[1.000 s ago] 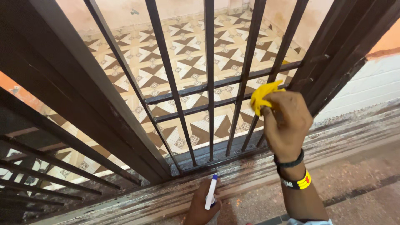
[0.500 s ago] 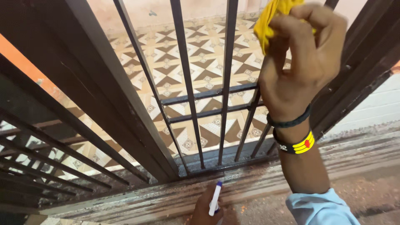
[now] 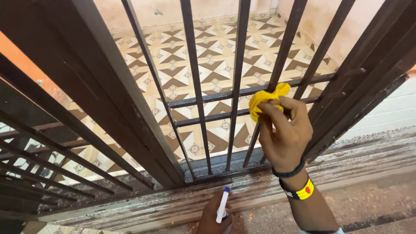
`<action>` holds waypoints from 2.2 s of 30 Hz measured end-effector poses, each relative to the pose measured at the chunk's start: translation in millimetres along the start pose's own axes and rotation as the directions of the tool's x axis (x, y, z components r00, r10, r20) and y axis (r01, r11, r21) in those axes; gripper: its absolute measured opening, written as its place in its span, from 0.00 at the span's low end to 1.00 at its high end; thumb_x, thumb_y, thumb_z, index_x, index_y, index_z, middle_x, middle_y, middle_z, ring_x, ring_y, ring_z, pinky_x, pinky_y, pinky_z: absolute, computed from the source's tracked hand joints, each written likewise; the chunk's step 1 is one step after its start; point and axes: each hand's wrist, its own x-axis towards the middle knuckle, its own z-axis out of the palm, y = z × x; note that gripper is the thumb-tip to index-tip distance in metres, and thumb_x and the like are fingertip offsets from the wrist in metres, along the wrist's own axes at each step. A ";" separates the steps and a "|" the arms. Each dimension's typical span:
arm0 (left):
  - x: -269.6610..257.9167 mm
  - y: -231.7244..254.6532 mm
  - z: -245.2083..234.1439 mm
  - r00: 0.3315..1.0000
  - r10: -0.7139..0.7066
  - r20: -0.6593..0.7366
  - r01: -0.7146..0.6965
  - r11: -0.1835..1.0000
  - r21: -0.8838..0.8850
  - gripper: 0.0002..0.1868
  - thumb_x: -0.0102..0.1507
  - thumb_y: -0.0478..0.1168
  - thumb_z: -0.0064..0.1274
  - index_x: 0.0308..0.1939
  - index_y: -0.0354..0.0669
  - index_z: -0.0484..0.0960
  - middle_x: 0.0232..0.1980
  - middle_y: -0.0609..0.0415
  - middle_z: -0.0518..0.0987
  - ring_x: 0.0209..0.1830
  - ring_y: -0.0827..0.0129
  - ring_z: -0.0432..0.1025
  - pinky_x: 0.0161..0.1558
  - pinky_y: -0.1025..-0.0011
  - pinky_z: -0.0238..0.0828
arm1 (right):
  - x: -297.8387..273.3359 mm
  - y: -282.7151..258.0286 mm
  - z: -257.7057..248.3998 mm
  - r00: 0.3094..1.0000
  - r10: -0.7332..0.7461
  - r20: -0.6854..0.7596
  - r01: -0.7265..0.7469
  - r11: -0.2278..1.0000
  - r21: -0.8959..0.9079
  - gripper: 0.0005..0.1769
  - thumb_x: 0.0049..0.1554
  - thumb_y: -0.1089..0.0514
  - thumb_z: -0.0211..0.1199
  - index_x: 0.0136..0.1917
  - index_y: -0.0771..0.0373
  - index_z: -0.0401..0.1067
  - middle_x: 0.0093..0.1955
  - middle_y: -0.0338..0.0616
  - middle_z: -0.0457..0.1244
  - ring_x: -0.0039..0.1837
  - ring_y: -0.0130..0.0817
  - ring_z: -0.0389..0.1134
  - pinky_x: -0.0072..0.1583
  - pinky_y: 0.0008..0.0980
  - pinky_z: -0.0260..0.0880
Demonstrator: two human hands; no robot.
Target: The person cleans a metal gate by spraying it with a cleaning liquid from a bottle and wiping the bars and frame with a yellow cloth.
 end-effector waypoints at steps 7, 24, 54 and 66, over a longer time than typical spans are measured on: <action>29.7 -62.0 4.1 1.000 0.005 -0.020 -0.006 1.000 -0.031 0.31 0.55 0.34 0.58 0.64 0.42 0.77 0.54 0.49 0.81 0.45 0.68 0.78 0.45 0.68 0.76 | 4.3 -18.2 8.4 0.997 -0.065 -0.045 0.069 0.992 0.109 0.16 0.54 0.74 0.69 0.54 0.62 0.77 0.55 0.48 0.65 0.56 0.41 0.71 0.57 0.34 0.73; -1.4 -118.9 -9.7 0.995 0.047 -0.086 -0.055 0.994 -0.091 0.25 0.64 0.44 0.57 0.64 0.41 0.77 0.57 0.48 0.82 0.45 0.69 0.79 0.44 0.68 0.78 | 96.5 -34.8 25.5 0.958 -0.247 -0.144 0.254 0.967 0.029 0.18 0.58 0.74 0.75 0.59 0.65 0.78 0.55 0.49 0.62 0.54 0.39 0.65 0.52 0.33 0.66; -5.4 -155.7 -38.5 0.978 -0.197 0.065 0.207 0.946 -0.251 0.23 0.68 0.46 0.53 0.66 0.43 0.76 0.55 0.49 0.83 0.40 0.71 0.80 0.47 0.69 0.78 | 43.1 -86.7 64.9 0.993 -0.099 -0.067 0.110 0.976 0.186 0.15 0.56 0.71 0.75 0.56 0.61 0.79 0.55 0.45 0.65 0.53 0.33 0.69 0.48 0.25 0.72; -23.8 -156.5 -75.9 0.988 -0.116 0.099 0.119 0.993 -0.026 0.25 0.64 0.45 0.58 0.65 0.45 0.78 0.44 0.51 0.82 0.42 0.71 0.79 0.46 0.71 0.75 | 1.6 -91.4 77.0 0.999 0.012 -0.042 -0.006 0.989 0.146 0.17 0.53 0.73 0.72 0.56 0.63 0.79 0.54 0.47 0.64 0.54 0.38 0.68 0.53 0.31 0.69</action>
